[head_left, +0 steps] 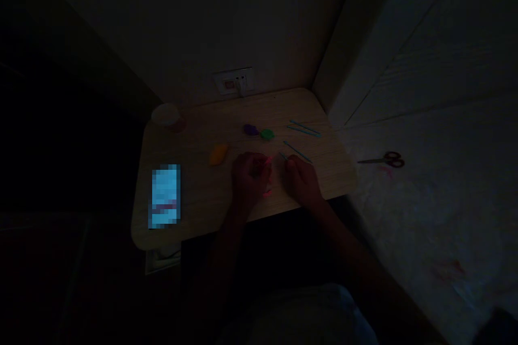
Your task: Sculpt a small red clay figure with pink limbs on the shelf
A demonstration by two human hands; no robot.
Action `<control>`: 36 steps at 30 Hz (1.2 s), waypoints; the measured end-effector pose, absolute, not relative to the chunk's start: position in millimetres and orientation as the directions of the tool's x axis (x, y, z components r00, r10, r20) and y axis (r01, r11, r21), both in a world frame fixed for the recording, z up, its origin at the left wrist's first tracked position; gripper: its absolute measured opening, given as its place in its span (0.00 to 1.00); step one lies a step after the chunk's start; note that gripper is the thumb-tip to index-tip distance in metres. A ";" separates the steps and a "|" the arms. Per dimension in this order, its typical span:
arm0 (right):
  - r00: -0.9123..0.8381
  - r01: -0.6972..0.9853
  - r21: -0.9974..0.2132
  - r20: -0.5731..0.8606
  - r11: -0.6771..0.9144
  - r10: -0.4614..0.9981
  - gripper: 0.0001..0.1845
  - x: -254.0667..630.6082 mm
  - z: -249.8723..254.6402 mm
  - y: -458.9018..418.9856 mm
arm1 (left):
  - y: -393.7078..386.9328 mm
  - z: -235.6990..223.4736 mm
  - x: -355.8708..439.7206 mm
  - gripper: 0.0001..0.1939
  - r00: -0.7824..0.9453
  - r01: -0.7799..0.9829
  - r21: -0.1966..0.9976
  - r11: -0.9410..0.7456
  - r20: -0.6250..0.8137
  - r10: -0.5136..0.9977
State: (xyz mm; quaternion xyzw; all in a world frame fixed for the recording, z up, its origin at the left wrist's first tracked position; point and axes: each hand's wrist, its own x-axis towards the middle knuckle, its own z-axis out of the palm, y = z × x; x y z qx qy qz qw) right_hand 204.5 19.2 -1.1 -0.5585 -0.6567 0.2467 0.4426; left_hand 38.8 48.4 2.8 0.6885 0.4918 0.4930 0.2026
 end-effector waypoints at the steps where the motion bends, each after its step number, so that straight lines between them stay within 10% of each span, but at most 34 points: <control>1: 0.027 0.499 -0.828 0.309 0.255 0.951 0.24 204.7 -1.1 19.1 | 48.2 3.6 39.1 0.03 0.032 0.491 0.752 -0.439 0.488 0.872; 27: -0.098 0.749 -0.624 0.228 0.223 0.969 0.21 197.0 3.7 17.8 | 48.5 2.8 38.2 0.04 0.027 0.545 0.717 -0.435 0.503 0.864; 36: -0.037 0.581 -0.781 0.257 0.230 0.966 0.23 202.2 2.8 18.9 | 48.1 4.2 39.0 0.01 0.050 0.525 0.709 -0.471 0.527 0.849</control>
